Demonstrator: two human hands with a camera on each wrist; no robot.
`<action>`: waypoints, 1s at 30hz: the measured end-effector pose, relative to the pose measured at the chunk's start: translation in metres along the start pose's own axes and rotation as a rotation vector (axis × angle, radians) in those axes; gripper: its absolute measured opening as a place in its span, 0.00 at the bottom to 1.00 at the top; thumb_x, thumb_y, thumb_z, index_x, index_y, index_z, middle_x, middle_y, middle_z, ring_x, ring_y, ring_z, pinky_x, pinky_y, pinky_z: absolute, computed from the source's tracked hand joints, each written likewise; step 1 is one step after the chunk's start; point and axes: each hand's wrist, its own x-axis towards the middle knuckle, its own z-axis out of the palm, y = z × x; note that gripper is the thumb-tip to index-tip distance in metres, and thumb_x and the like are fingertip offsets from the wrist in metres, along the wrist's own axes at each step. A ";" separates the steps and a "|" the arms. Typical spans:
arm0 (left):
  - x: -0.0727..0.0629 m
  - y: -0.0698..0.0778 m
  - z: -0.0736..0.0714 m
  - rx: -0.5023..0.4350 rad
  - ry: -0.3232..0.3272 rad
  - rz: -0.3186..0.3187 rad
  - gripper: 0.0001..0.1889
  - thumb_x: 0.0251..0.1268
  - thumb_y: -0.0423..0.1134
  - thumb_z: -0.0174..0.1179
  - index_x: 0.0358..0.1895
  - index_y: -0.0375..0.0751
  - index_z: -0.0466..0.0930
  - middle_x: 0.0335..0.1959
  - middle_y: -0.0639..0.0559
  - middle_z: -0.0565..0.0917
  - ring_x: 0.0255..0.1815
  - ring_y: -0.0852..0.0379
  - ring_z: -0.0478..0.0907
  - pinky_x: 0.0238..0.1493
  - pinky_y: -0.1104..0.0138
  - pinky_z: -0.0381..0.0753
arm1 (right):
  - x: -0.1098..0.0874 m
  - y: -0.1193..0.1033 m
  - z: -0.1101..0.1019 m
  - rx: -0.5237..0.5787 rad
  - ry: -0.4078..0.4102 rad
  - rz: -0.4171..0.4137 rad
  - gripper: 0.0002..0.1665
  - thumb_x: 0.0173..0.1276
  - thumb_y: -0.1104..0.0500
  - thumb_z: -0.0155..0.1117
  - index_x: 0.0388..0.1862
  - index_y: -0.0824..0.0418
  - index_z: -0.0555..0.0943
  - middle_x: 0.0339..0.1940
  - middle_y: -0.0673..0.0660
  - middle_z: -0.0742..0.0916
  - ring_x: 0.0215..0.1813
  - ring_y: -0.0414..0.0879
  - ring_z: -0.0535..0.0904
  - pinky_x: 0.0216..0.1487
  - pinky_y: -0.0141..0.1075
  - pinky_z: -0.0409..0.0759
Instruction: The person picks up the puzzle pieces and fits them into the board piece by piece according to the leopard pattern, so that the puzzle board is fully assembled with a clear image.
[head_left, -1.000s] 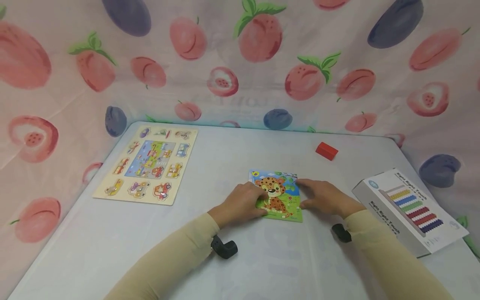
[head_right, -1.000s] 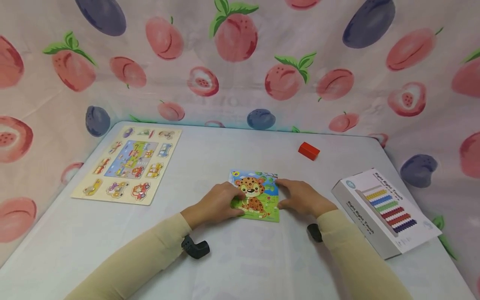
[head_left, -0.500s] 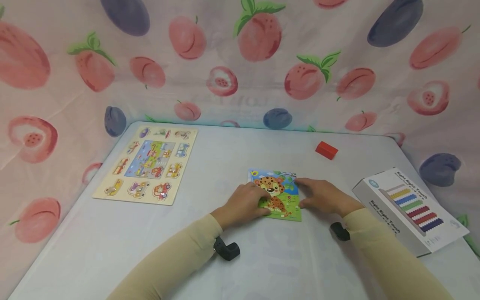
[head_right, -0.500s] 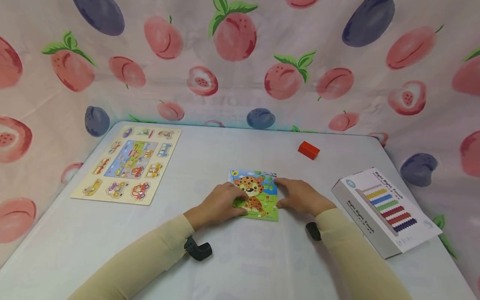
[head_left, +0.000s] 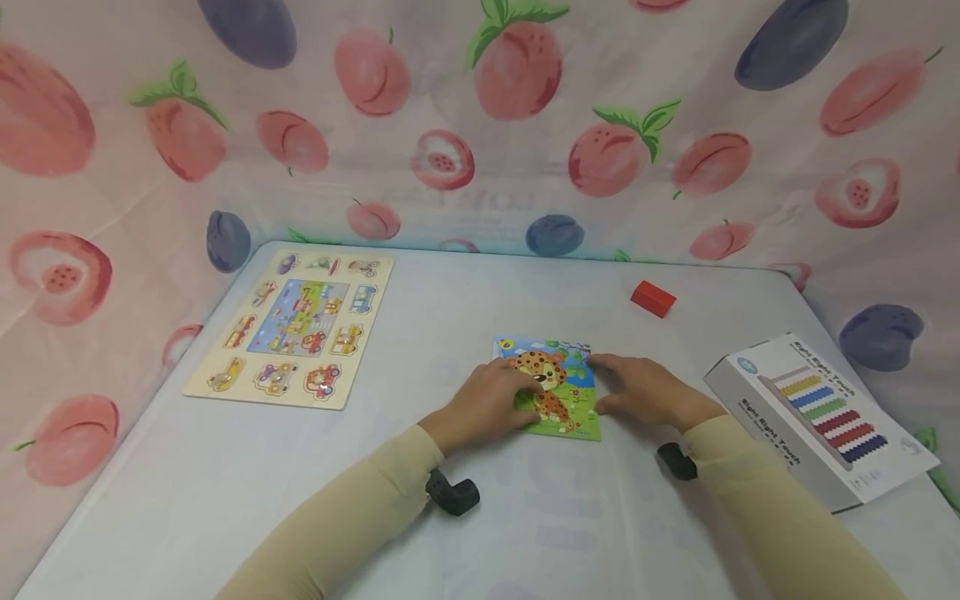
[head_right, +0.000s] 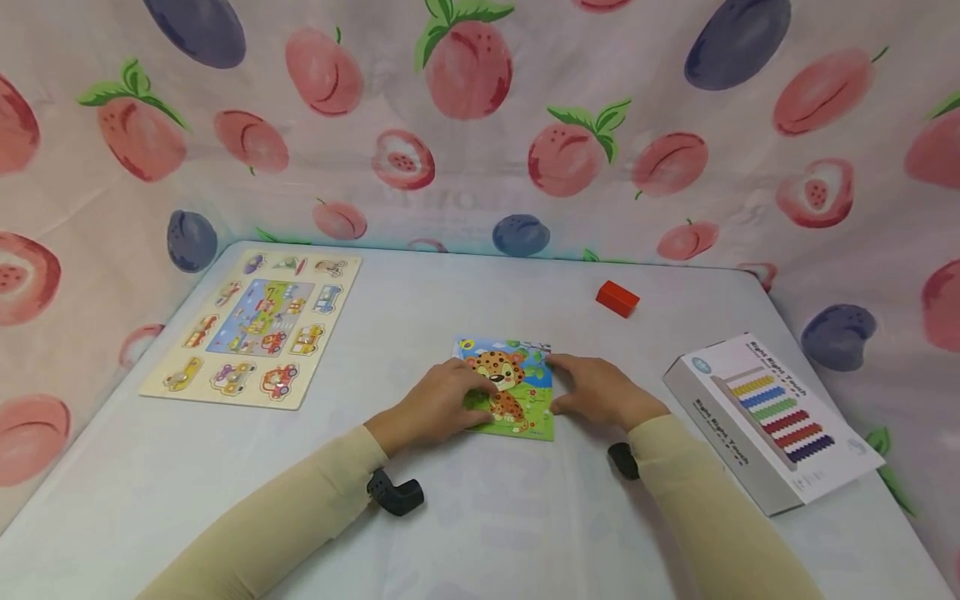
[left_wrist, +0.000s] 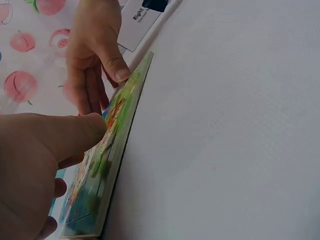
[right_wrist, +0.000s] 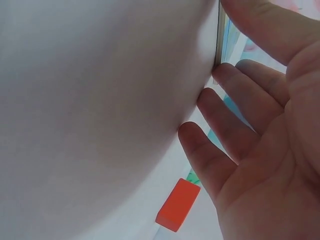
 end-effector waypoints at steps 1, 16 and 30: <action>0.000 0.000 -0.001 -0.007 -0.004 -0.005 0.17 0.63 0.50 0.70 0.53 0.51 0.87 0.49 0.61 0.85 0.56 0.54 0.74 0.56 0.56 0.72 | 0.000 0.000 0.000 -0.001 0.001 -0.001 0.47 0.62 0.52 0.75 0.76 0.63 0.65 0.74 0.68 0.69 0.74 0.68 0.61 0.68 0.63 0.61; -0.002 -0.002 0.000 -0.043 -0.032 -0.018 0.16 0.65 0.48 0.68 0.53 0.50 0.87 0.48 0.62 0.85 0.56 0.56 0.73 0.56 0.58 0.71 | 0.002 0.000 0.000 0.012 0.002 -0.017 0.47 0.62 0.53 0.75 0.76 0.63 0.65 0.74 0.68 0.69 0.73 0.69 0.61 0.69 0.63 0.60; -0.010 -0.013 -0.015 -0.047 -0.054 -0.051 0.18 0.62 0.45 0.70 0.55 0.49 0.86 0.49 0.59 0.85 0.56 0.54 0.73 0.58 0.56 0.69 | -0.001 0.000 0.005 0.101 0.044 0.035 0.45 0.61 0.53 0.76 0.75 0.61 0.68 0.73 0.66 0.71 0.74 0.67 0.60 0.68 0.63 0.61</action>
